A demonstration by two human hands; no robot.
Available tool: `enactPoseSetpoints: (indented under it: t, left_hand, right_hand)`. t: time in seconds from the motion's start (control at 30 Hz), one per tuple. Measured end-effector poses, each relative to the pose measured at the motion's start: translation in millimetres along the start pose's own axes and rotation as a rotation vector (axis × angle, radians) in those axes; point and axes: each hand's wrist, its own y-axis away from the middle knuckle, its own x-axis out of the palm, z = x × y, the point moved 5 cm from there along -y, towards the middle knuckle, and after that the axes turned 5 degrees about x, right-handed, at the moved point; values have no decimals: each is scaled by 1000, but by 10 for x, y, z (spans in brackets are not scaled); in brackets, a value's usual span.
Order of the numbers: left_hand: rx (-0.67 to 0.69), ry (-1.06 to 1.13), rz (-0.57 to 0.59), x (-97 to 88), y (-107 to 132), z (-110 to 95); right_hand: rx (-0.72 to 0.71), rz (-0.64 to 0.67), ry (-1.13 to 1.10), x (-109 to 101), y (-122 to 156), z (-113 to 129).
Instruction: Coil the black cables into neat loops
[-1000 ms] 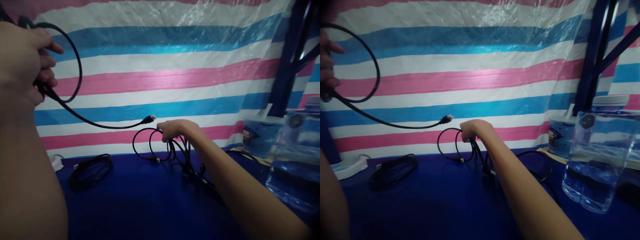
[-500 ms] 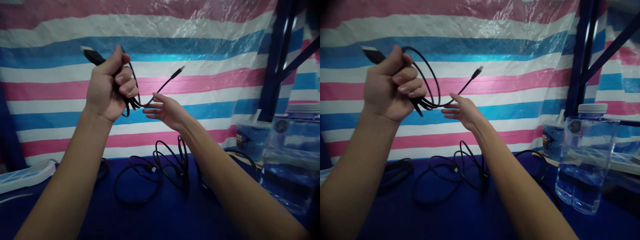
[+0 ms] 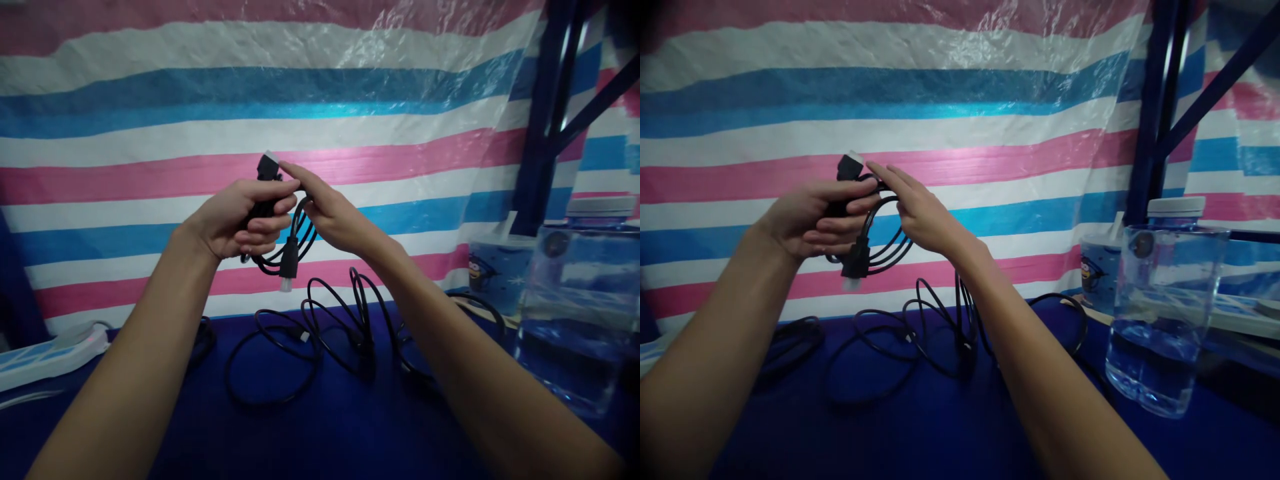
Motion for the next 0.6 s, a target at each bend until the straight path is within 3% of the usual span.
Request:
enactPoseSetpoints:
  t: [0.1,0.23,0.4,0.5,0.6]
  left_hand:
    - [-77,-7,148,35,20,124]
    - [-123,-140,122,-8,2,224]
    - [-33,-358,-14,-49,-55,165]
    - [32,-355,59,18,-78,135]
    - [136,-287,118,21,-44,89]
  right_hand:
    - [15,25,-6,-20,-5,68]
    - [96,110,52,-46,-5,103]
    - [104,70,312,-57,-26,130]
    - [103,64,383,-58,-46,164]
    - [213,17,200,-143,-45,124]
